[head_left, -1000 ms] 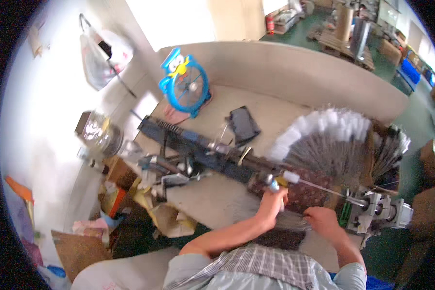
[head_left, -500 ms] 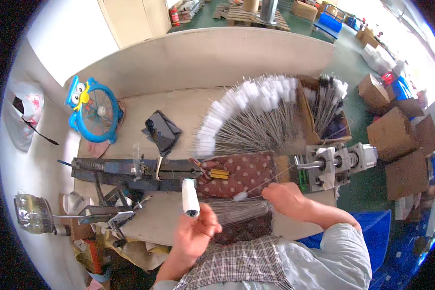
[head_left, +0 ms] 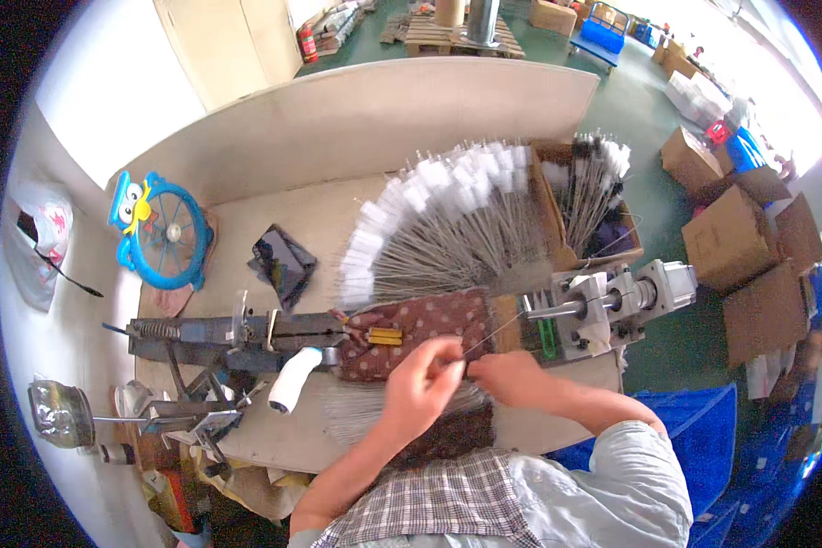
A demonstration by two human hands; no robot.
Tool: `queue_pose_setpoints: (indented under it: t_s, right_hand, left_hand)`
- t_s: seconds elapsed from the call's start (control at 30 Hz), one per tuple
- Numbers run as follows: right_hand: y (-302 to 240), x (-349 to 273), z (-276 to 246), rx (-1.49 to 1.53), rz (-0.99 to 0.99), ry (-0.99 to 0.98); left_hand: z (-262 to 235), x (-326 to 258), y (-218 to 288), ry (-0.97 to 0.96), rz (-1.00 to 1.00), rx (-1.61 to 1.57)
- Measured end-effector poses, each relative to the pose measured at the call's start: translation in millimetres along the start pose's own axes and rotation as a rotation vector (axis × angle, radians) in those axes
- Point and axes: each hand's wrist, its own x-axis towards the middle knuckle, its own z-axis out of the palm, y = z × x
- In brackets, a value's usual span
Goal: Assembling fine filament bundles into a metal fixture to create brushes.
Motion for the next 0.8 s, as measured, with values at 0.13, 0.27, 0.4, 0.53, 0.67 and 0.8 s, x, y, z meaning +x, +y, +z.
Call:
queue_pose_setpoints:
  t_s: [0.13, 0.27, 0.4, 0.53, 0.67, 0.8]
  right_hand:
    - [-5, -2, -16, -0.175, -0.037, -0.141]
    - [5, -20, -19, -0.097, -0.112, 0.104]
    - [-2, -16, -22, -0.063, 0.012, -0.092]
    - [-4, -9, -33, -0.038, -0.076, -0.153]
    - [1, -12, -23, -0.039, -0.048, -0.083]
    - [-17, -12, -34, -0.165, -0.102, 0.022]
  left_hand:
    - [45, 53, -11, -0.018, 0.379, 0.73]
    - [42, 79, 8, 0.005, 0.628, 1.041]
    - [52, 76, 10, -0.214, 0.488, 0.893]
    - [59, 79, -2, -0.234, 0.444, 0.829]
    - [61, 90, 11, -0.124, 0.565, 0.978]
    - [52, 133, 8, -0.051, 0.781, 1.273]
